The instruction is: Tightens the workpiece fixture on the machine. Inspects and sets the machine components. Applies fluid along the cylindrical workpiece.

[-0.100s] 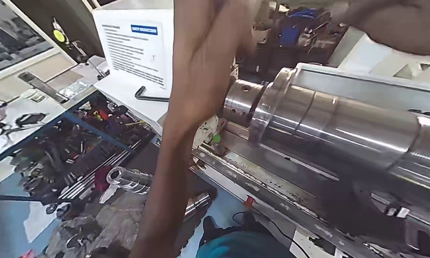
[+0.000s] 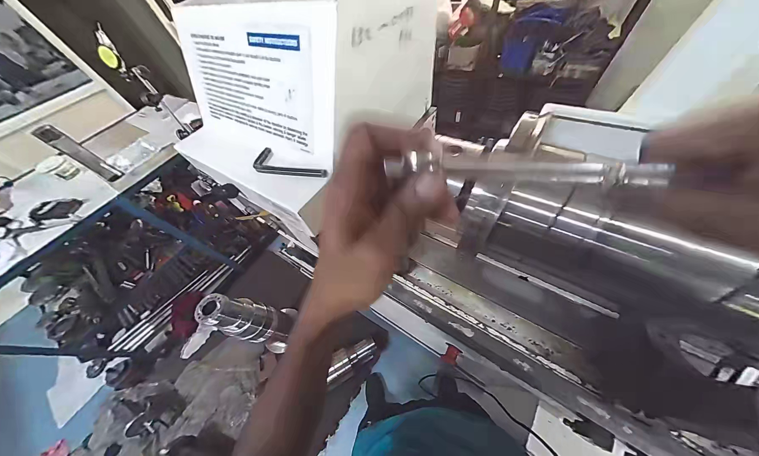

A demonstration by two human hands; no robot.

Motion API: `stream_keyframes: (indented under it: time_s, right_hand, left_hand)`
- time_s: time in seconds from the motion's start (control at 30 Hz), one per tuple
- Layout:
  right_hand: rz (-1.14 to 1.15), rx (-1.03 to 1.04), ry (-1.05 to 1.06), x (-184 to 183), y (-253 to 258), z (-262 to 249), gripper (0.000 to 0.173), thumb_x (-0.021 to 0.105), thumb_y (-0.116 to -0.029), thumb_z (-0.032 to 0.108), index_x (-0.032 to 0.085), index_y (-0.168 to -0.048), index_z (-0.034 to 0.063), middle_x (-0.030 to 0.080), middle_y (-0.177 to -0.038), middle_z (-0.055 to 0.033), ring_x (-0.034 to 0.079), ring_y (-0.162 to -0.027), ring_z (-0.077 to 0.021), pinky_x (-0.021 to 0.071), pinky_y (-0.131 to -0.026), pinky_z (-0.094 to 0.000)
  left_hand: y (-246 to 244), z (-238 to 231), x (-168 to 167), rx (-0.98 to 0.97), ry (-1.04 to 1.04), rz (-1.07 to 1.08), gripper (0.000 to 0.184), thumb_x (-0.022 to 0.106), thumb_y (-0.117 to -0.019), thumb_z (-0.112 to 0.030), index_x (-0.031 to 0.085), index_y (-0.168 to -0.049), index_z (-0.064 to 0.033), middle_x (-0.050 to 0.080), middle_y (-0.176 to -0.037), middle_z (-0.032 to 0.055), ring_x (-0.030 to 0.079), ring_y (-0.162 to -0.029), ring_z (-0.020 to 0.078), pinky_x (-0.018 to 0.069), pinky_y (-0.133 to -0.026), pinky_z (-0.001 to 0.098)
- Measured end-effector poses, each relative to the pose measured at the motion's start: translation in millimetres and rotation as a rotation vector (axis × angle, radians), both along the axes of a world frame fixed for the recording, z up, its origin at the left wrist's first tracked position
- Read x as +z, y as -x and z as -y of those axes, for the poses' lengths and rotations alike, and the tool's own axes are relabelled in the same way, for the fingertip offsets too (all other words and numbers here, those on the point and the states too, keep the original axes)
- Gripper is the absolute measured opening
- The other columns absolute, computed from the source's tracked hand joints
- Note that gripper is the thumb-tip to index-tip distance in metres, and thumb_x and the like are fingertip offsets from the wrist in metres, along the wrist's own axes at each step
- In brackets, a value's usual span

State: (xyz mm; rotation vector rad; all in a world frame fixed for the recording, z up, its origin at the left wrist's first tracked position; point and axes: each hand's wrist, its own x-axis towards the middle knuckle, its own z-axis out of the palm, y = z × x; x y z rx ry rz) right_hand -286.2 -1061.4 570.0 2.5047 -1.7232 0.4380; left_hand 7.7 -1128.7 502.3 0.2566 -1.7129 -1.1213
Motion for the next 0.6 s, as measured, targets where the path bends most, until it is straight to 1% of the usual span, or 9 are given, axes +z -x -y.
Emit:
stream_keyframes:
  time_s: [0.07,0.1,0.2,0.3,0.37,0.43,0.47,0.5,0.6]
  right_hand:
    - [0.103,-0.065,-0.123,-47,-46,-43,0.041,0.062,-0.0942,0.047,0.055,-0.063,0.0204,0.048,-0.051,0.0070,0.049,-0.044,-0.0076,0.0370,-0.039,-0.0310]
    - [0.155,-0.084,-0.163,-77,-65,-56,0.045,0.059,-0.0943,0.051,0.055,-0.062,0.0201,0.046,-0.051,0.0071,0.047,-0.044,-0.0071,0.0351,-0.039,-0.0310]
    - [0.261,-0.137,-0.361,-163,-110,-62,0.050,0.059,-0.0909,0.056,0.059,-0.062,0.0151,0.049,-0.052,0.0024,0.049,-0.046,-0.0117,0.0378,-0.042,-0.0355]
    - [0.375,-0.183,-0.606,-233,-158,-46,0.046,0.070,-0.0908,0.048,0.066,-0.071,0.0058,0.057,-0.060,-0.0072,0.057,-0.057,-0.0228,0.0452,-0.055,-0.0471]
    - [0.405,-0.197,-0.627,-264,-191,-35,0.044,0.071,-0.0908,0.046,0.070,-0.079,0.0038,0.064,-0.068,-0.0108,0.063,-0.065,-0.0275,0.0500,-0.062,-0.0518]
    - [0.404,-0.219,-0.597,-281,-221,-17,0.042,0.071,-0.0917,0.046,0.073,-0.086,0.0039,0.068,-0.076,-0.0132,0.066,-0.073,-0.0312,0.0522,-0.069,-0.0560]
    - [0.418,-0.233,-0.552,-286,-232,-8,0.041,0.072,-0.0913,0.045,0.074,-0.088,0.0041,0.069,-0.079,-0.0133,0.066,-0.076,-0.0317,0.0522,-0.071,-0.0565]
    - [0.449,-0.253,-0.495,-291,-241,0,0.038,0.074,-0.0900,0.043,0.075,-0.090,0.0046,0.070,-0.080,-0.0127,0.067,-0.076,-0.0311,0.0529,-0.073,-0.0566]
    - [0.597,-0.309,-0.339,-297,-264,17,0.034,0.082,-0.0844,0.038,0.075,-0.090,0.0054,0.070,-0.078,-0.0099,0.066,-0.072,-0.0249,0.0540,-0.071,-0.0521]
  left_hand:
    - [-24,-19,-62,-0.097,-0.246,-0.043,0.022,0.061,-0.1007,-0.008,0.055,-0.122,-0.0063,0.069,-0.104,0.0099,0.071,-0.079,0.0191,0.0639,-0.069,0.0342]
    - [-36,-28,-95,-0.141,-0.369,-0.071,0.022,0.066,-0.0984,-0.007,0.059,-0.120,-0.0049,0.072,-0.102,0.0118,0.074,-0.082,0.0222,0.0650,-0.074,0.0383]
    - [-78,-48,-179,-0.071,-0.607,-0.047,0.025,0.076,-0.0878,0.001,0.066,-0.110,0.0042,0.075,-0.100,0.0123,0.076,-0.084,0.0225,0.0657,-0.078,0.0402]
    - [-133,-50,-230,0.124,-0.582,0.208,0.026,0.080,-0.0800,0.005,0.070,-0.104,0.0079,0.076,-0.101,0.0103,0.074,-0.084,0.0142,0.0642,-0.077,0.0306]
    - [-168,-38,-246,0.235,-0.376,0.494,0.026,0.085,-0.0804,-0.010,0.075,-0.101,0.0025,0.076,-0.101,0.0082,0.074,-0.088,0.0116,0.0629,-0.082,0.0283]
    - [-197,-16,-246,0.300,-0.132,0.769,0.030,0.084,-0.0840,-0.028,0.077,-0.101,-0.0036,0.075,-0.099,0.0102,0.072,-0.094,0.0209,0.0589,-0.089,0.0409]
    - [-206,-4,-243,0.307,-0.060,0.827,0.031,0.083,-0.0846,-0.030,0.077,-0.100,-0.0037,0.075,-0.097,0.0124,0.071,-0.094,0.0258,0.0578,-0.087,0.0466]
    - [-211,6,-238,0.315,-0.053,0.829,0.031,0.084,-0.0836,-0.029,0.076,-0.100,-0.0030,0.074,-0.095,0.0128,0.071,-0.091,0.0255,0.0581,-0.085,0.0457]
    - [-226,20,-220,0.341,-0.308,0.583,0.035,0.090,-0.0736,-0.011,0.071,-0.102,-0.0010,0.072,-0.086,0.0050,0.066,-0.070,0.0089,0.0567,-0.066,0.0259]
